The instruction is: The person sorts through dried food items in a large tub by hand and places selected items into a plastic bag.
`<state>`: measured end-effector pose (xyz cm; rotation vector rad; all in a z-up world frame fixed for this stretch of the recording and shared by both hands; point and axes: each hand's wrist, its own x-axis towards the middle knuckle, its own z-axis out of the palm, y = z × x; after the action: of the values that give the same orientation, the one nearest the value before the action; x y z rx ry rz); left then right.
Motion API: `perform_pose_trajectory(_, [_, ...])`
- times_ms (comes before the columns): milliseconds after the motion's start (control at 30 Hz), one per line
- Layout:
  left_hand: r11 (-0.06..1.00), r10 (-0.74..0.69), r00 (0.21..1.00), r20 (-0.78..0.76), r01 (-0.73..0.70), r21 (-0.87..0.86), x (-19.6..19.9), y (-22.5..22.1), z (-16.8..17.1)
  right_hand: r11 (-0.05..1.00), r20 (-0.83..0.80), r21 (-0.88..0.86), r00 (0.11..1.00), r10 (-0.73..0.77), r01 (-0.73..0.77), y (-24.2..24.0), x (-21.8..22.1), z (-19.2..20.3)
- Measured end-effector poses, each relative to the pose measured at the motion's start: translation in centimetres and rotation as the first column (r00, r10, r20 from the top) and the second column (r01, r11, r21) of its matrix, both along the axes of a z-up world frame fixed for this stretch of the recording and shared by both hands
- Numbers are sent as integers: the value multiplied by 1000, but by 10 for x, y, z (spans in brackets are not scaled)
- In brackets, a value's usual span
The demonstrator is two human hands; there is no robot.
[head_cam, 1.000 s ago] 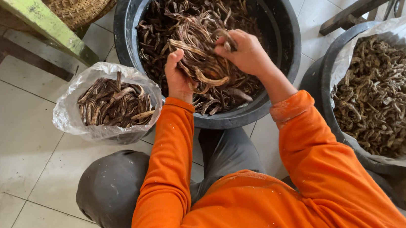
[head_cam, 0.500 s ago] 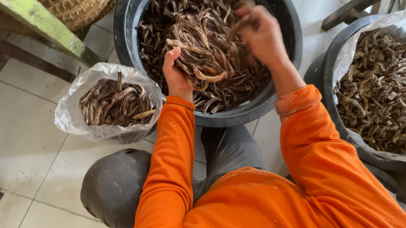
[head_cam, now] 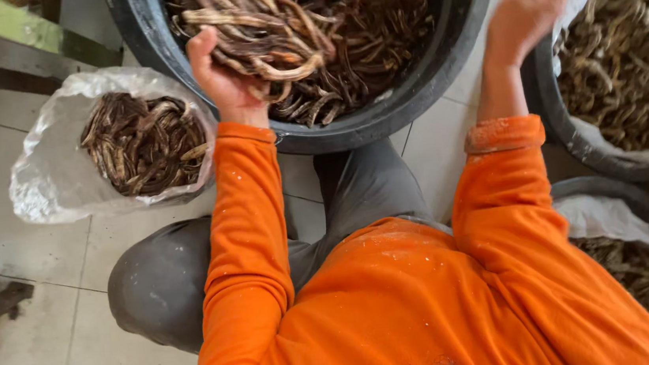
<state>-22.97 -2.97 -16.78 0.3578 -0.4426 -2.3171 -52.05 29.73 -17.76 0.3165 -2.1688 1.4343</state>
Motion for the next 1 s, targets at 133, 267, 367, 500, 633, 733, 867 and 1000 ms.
perform_pose_trajectory(133, [998,16,999,47,-19,61,10,2,30,926,267,206,893,-363,315,91,35,-148])
perform_pose_trajectory(267, [994,-76,997,-23,74,-85,22,11,56,752,654,357,723,222,-554,65,113,-245])
perform_pose_trajectory(367, [999,-46,999,2,46,-2,27,15,56,781,689,208,655,310,-588,24,137,-268])
perform_pose_trajectory(500, [1000,-3,999,48,3,12,43,10,52,819,715,130,625,313,-559,9,135,-276])
perform_pose_trajectory(633, [999,-40,999,17,40,-16,45,10,66,828,716,102,619,323,-551,15,129,-272])
perform_pose_trajectory(733, [998,-47,999,28,48,-43,45,14,75,827,716,67,604,350,-559,18,141,-267])
perform_pose_trajectory(867, [1000,23,998,60,-23,-9,49,17,66,766,641,317,721,261,-559,37,141,-253])
perform_pose_trajectory(1000, [1000,9,1000,20,-9,17,35,14,52,957,611,252,744,-270,141,60,102,-194])
